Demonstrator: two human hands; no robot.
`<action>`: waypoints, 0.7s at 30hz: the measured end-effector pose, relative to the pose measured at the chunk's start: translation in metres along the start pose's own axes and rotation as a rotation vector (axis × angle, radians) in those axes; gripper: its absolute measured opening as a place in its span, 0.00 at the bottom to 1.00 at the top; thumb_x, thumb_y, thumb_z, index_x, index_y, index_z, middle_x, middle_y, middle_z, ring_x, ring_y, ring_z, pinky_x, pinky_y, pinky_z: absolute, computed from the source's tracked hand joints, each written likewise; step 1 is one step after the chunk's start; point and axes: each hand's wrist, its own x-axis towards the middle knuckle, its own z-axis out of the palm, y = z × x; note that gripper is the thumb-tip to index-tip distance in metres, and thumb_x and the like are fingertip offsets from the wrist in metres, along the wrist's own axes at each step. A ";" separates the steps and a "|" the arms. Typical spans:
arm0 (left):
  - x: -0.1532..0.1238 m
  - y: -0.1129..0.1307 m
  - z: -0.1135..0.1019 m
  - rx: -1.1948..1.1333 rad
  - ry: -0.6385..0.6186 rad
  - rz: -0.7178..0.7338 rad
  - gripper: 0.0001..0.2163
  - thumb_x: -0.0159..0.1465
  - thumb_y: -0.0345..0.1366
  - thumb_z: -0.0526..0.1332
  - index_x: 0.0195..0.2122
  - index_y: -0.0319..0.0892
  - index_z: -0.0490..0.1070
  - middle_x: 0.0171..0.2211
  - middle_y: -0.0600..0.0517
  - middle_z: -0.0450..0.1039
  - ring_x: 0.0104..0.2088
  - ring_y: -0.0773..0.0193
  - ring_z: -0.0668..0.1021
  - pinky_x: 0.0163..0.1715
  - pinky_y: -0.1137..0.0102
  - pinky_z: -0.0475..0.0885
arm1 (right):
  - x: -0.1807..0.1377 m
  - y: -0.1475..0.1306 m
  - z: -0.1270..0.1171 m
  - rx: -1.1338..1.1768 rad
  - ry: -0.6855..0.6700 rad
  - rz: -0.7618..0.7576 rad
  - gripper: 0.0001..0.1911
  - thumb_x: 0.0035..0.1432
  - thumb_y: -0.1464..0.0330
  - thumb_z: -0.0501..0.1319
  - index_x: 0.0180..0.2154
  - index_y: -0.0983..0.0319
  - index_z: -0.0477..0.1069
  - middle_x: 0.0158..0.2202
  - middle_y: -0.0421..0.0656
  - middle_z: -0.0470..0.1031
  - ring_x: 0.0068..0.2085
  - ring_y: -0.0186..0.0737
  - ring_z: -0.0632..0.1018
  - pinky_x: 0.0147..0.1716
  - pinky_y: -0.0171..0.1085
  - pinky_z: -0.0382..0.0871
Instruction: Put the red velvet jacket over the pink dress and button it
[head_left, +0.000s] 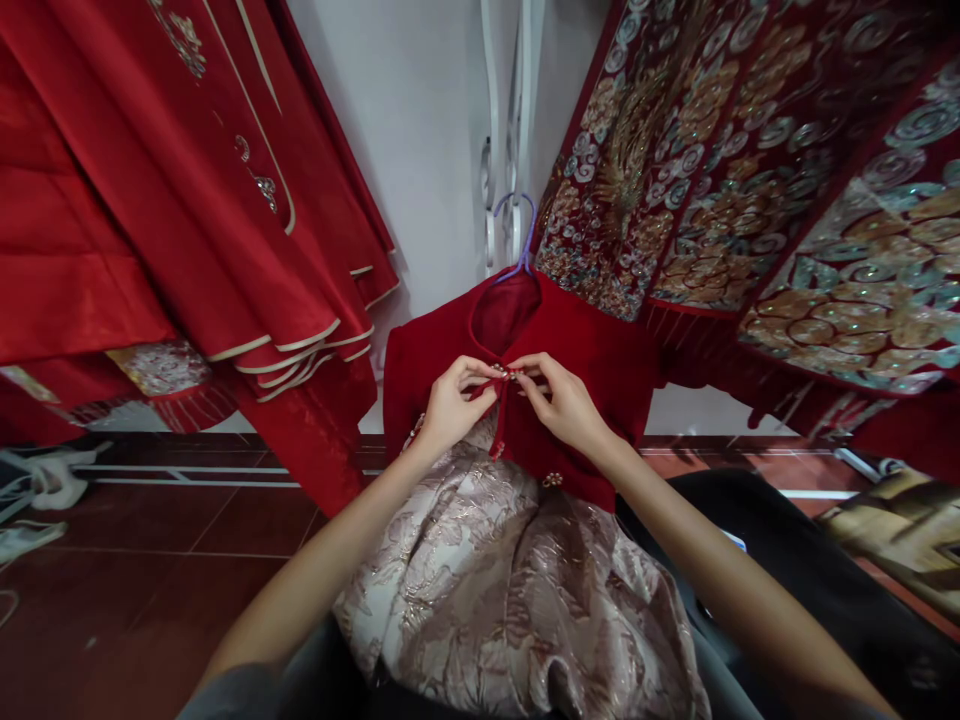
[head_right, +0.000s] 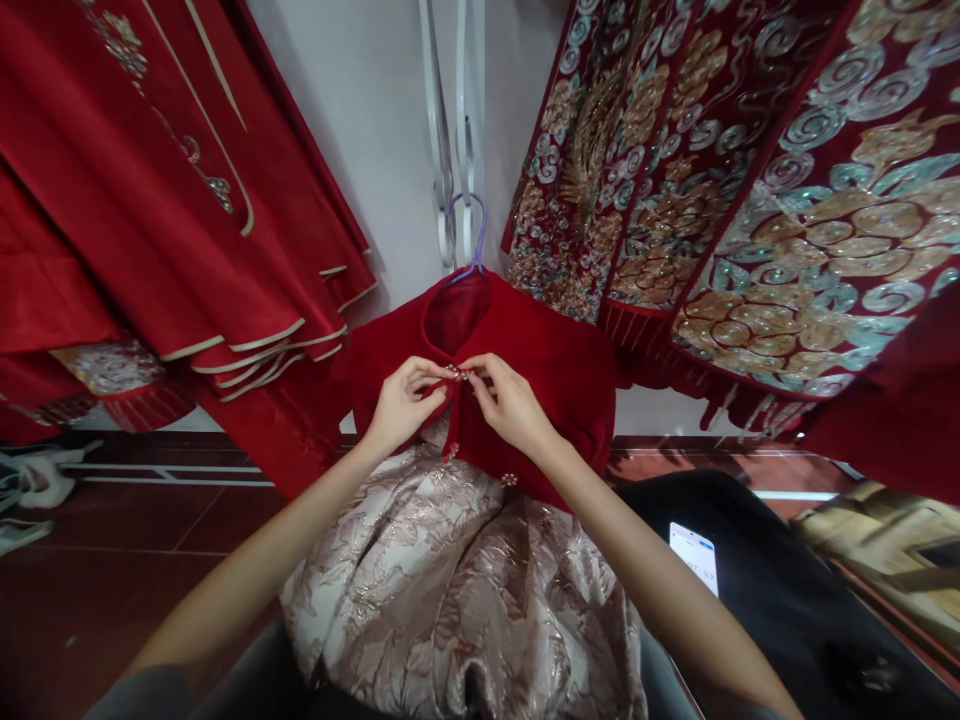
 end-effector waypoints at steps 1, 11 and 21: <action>0.002 0.001 0.000 0.037 -0.004 -0.009 0.09 0.55 0.29 0.63 0.38 0.41 0.68 0.40 0.48 0.78 0.41 0.64 0.79 0.38 0.71 0.74 | 0.001 -0.001 0.000 -0.020 0.001 -0.010 0.09 0.64 0.66 0.52 0.45 0.58 0.66 0.45 0.45 0.73 0.42 0.40 0.77 0.40 0.40 0.76; 0.009 -0.001 0.011 0.075 0.080 -0.010 0.09 0.56 0.37 0.66 0.37 0.40 0.77 0.37 0.47 0.80 0.37 0.62 0.81 0.40 0.67 0.77 | 0.003 -0.005 -0.002 -0.048 0.052 0.029 0.08 0.63 0.63 0.55 0.43 0.59 0.66 0.43 0.46 0.74 0.41 0.40 0.77 0.36 0.39 0.77; 0.003 0.003 0.009 0.087 0.064 0.003 0.09 0.56 0.35 0.65 0.38 0.40 0.78 0.38 0.48 0.80 0.38 0.62 0.81 0.41 0.66 0.78 | 0.003 -0.003 -0.001 0.087 0.071 0.106 0.12 0.59 0.60 0.60 0.41 0.59 0.66 0.42 0.45 0.75 0.42 0.40 0.78 0.37 0.40 0.78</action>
